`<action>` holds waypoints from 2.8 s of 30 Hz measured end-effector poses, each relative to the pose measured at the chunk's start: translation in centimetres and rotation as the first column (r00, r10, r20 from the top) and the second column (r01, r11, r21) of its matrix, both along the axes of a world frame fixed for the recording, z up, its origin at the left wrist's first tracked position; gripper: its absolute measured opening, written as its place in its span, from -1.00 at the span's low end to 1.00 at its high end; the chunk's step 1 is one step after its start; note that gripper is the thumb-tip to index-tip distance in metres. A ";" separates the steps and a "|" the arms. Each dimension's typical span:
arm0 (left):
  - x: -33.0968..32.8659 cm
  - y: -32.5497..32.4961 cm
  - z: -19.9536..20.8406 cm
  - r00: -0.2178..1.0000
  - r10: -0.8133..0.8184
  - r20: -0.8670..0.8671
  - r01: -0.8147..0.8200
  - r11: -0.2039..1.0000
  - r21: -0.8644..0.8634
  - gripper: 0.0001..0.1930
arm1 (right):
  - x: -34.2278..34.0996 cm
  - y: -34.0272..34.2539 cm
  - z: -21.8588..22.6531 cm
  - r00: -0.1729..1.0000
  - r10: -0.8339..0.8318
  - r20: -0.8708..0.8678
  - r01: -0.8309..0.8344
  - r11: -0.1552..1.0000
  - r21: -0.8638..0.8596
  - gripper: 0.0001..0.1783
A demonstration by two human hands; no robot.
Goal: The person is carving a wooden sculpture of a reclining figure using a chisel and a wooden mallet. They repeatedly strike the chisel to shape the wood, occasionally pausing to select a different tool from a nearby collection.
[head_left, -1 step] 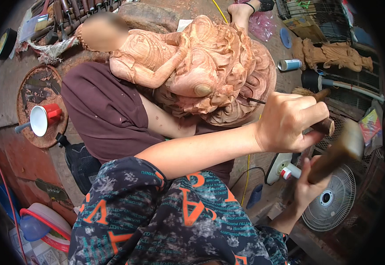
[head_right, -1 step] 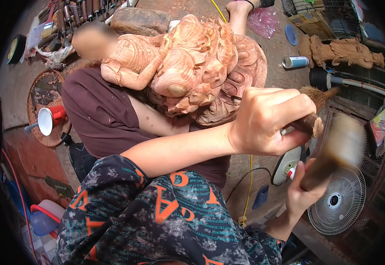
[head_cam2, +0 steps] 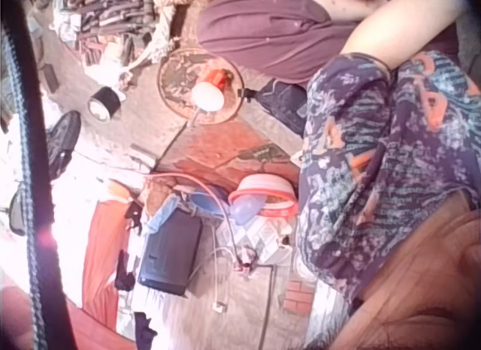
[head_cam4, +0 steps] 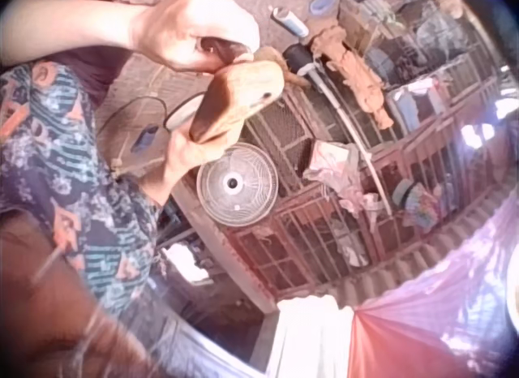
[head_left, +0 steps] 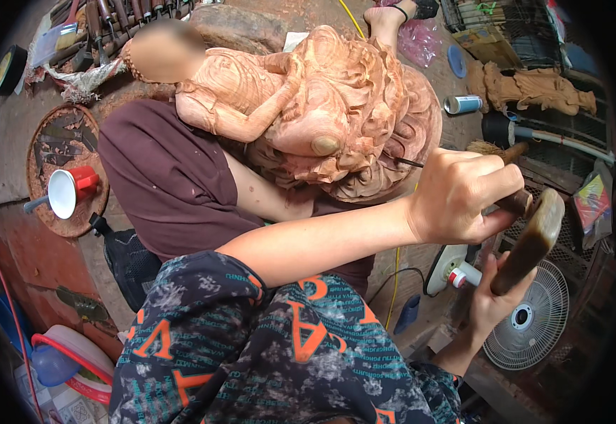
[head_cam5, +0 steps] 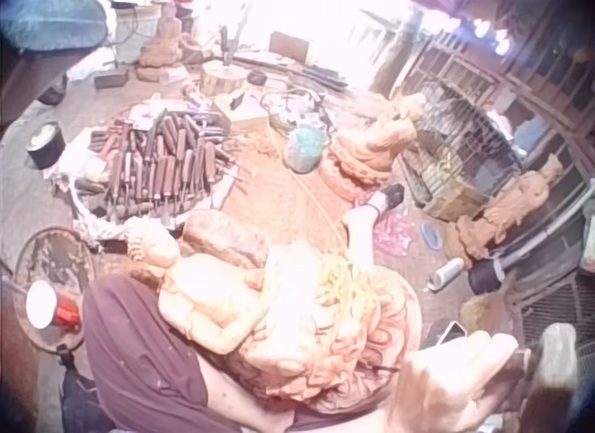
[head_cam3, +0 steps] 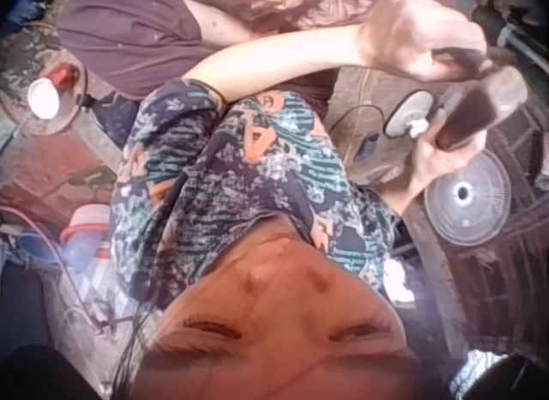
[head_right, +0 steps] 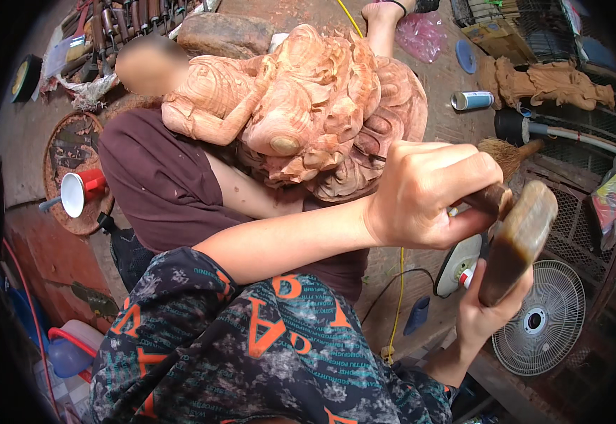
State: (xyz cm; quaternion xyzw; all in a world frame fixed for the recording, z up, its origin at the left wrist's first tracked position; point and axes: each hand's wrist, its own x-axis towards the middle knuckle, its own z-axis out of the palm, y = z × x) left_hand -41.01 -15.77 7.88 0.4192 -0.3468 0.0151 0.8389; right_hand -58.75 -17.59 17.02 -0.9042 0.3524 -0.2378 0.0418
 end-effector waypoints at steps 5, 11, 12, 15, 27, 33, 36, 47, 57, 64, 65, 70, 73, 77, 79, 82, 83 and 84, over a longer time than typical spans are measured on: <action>-0.3 0.2 -0.5 0.999 -0.029 0.033 0.031 0.999 -0.043 -0.75 | 0.4 1.1 0.7 0.998 0.000 0.067 -0.001 1.000 0.006 -0.41; -0.6 1.0 -1.3 0.992 -0.058 0.115 0.066 0.996 -0.059 -0.72 | -0.9 1.7 0.6 0.999 0.043 -0.011 -0.043 0.999 -0.029 -0.64; -0.6 1.2 -1.6 0.989 -0.072 0.131 0.081 0.994 -0.072 -0.72 | -0.7 1.6 0.1 0.992 0.060 0.108 -0.060 0.998 -0.008 -0.60; -0.2 2.2 -2.0 0.971 -0.096 0.220 0.118 0.989 -0.093 -0.73 | -2.1 1.5 -0.4 0.976 0.024 -0.218 -0.077 0.968 -0.239 -0.49; -0.1 2.6 -3.1 0.931 -0.122 0.343 0.159 0.984 -0.083 -0.71 | -2.3 2.4 -1.4 0.983 0.145 0.108 -0.140 0.989 -0.049 -0.42; 0.1 3.0 -3.6 0.928 -0.123 0.353 0.206 0.957 -0.206 -0.70 | -3.8 2.3 -2.1 0.978 -0.116 -0.171 0.115 0.993 -0.019 -0.52; 0.3 2.9 -3.9 0.922 -0.126 0.365 0.219 0.949 -0.227 -0.70 | -0.9 3.5 -1.5 0.941 0.231 0.246 -0.224 0.973 -0.057 -0.47; 1.3 3.9 -4.4 0.888 -0.182 0.421 0.277 0.945 -0.176 -0.73 | -1.5 1.9 -2.4 0.944 0.313 -0.104 -0.329 0.906 -0.266 -0.43; 2.0 3.9 -4.6 0.875 -0.214 0.434 0.297 0.946 -0.133 -0.73 | -2.0 2.2 -2.2 0.902 0.264 -0.341 -0.324 0.937 -0.133 -0.28; 2.0 4.0 -4.3 0.878 -0.223 0.425 0.241 0.971 0.012 -0.76 | -1.4 1.9 -3.9 0.924 0.252 -0.288 -0.295 0.949 -0.115 -0.33; 1.8 4.0 -4.3 0.884 -0.223 0.410 0.223 0.974 0.050 -0.77 | -1.6 2.3 -3.9 0.926 0.245 -0.288 -0.262 0.965 -0.019 -0.27; 1.4 4.2 -4.1 0.884 -0.252 0.394 0.205 0.966 0.157 -0.77 | -1.6 2.9 -7.3 0.954 0.238 0.184 -0.228 0.971 -0.075 -0.29; 2.3 5.4 -3.2 0.938 -0.295 0.183 0.270 0.951 0.150 -0.77 | -1.6 3.4 -7.3 0.986 0.159 0.046 -0.164 0.976 0.143 -0.42; 6.5 10.2 -0.3 0.757 -0.482 -0.441 0.493 0.864 -0.100 -0.85 | -2.3 4.2 -11.3 0.997 -0.011 0.073 -0.025 0.881 0.473 -0.36; 8.5 10.9 0.5 0.774 -0.469 -0.425 0.472 0.875 -0.106 -0.74 | -2.0 4.8 -13.1 0.994 0.019 0.110 -0.072 0.863 0.501 -0.39; 12.4 11.8 1.0 0.753 -0.356 -0.554 0.469 0.880 0.071 -0.62 | -2.3 5.2 -15.9 0.990 0.056 0.131 -0.120 0.826 0.550 -0.39; 14.4 11.8 0.8 0.734 -0.322 -0.598 0.464 0.881 0.094 -0.61 | -2.1 5.3 -16.4 0.990 0.074 0.119 -0.128 0.826 0.549 -0.39; 16.9 11.8 0.5 0.723 -0.273 -0.634 0.446 0.886 0.126 -0.61 | -1.6 5.3 -17.0 0.987 0.105 0.118 -0.153 0.821 0.551 -0.39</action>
